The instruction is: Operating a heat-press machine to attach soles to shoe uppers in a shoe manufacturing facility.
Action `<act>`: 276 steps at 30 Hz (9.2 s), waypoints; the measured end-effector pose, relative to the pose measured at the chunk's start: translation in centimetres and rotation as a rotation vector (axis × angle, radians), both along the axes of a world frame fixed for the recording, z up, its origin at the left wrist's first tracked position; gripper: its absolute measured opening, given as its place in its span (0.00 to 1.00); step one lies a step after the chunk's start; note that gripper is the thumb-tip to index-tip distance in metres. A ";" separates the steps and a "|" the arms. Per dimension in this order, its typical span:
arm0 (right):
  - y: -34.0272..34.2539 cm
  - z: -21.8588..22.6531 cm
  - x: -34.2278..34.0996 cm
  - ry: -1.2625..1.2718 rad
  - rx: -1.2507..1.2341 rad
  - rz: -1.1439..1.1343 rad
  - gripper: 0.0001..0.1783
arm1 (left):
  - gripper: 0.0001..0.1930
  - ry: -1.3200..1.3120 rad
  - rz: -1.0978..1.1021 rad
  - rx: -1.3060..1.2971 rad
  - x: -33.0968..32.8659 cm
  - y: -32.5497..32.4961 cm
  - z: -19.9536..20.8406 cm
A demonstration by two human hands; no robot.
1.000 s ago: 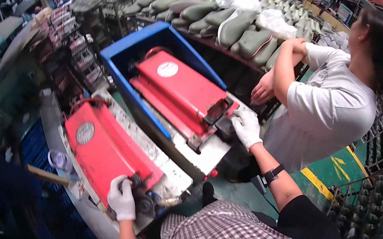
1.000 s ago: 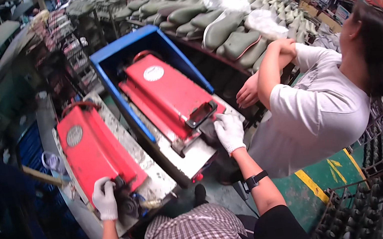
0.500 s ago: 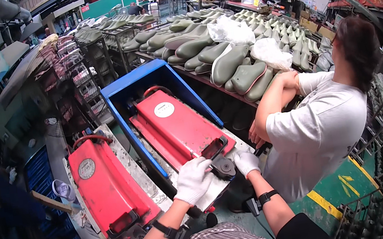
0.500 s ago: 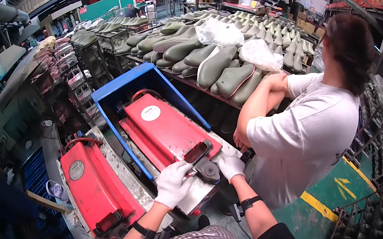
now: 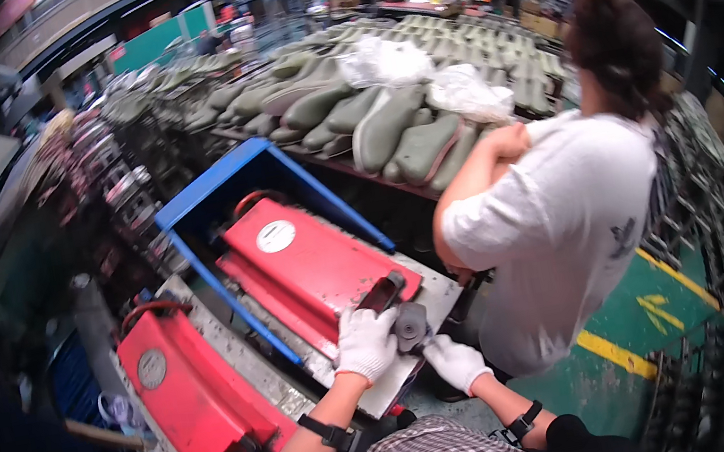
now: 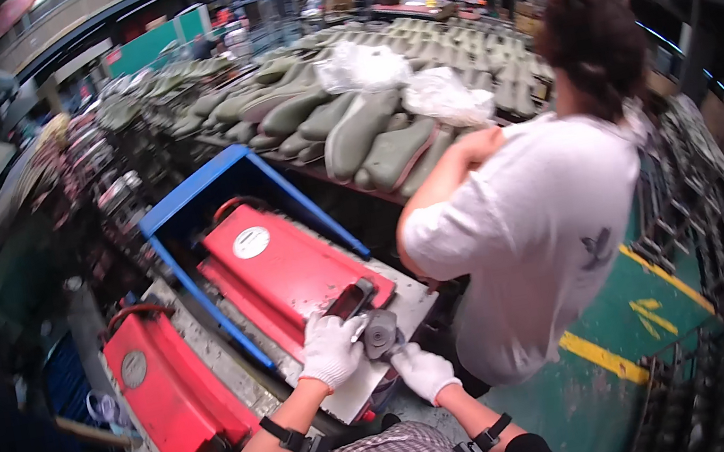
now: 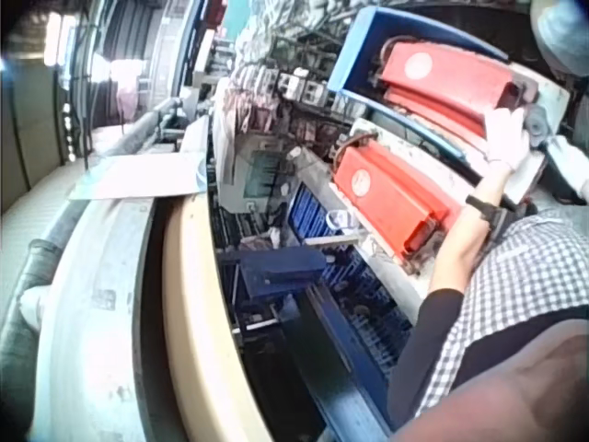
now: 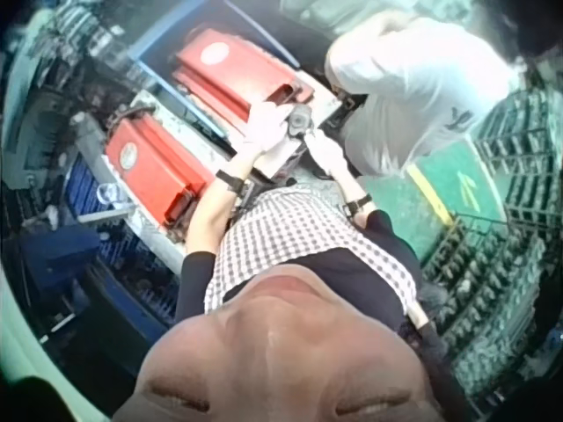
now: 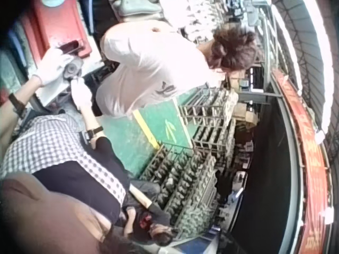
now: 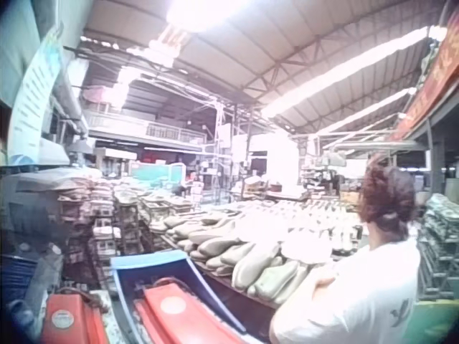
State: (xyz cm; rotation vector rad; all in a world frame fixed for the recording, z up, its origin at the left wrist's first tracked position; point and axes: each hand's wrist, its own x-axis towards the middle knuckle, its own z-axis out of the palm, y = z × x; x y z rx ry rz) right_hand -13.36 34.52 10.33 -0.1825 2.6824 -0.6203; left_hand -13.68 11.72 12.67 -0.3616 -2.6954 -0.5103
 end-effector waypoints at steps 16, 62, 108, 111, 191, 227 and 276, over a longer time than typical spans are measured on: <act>-16.7 -0.7 -11.6 0.503 -0.306 0.364 0.40 | 0.20 0.435 0.197 0.160 -2.1 -5.4 17.1; -22.1 -5.5 18.9 0.463 -0.450 1.164 0.29 | 0.18 0.745 1.738 2.169 65.9 -17.4 -20.6; -20.6 -6.9 17.4 0.379 -0.515 1.008 0.28 | 0.30 -0.319 2.018 0.873 64.3 -16.4 -32.1; -21.2 -5.6 18.1 0.323 -0.584 1.030 0.22 | 0.30 0.147 1.970 1.222 69.6 -15.4 -34.8; -17.6 3.7 12.3 -0.464 -1.114 0.437 0.54 | 0.56 -0.103 0.458 1.155 33.3 -11.4 2.9; -11.3 -0.8 3.8 0.781 -0.699 -0.002 0.25 | 0.29 0.640 0.297 0.157 16.2 -14.7 18.5; -27.2 -3.4 28.9 -0.694 -0.026 1.193 0.29 | 0.31 -0.500 0.897 0.336 43.3 -17.0 -0.7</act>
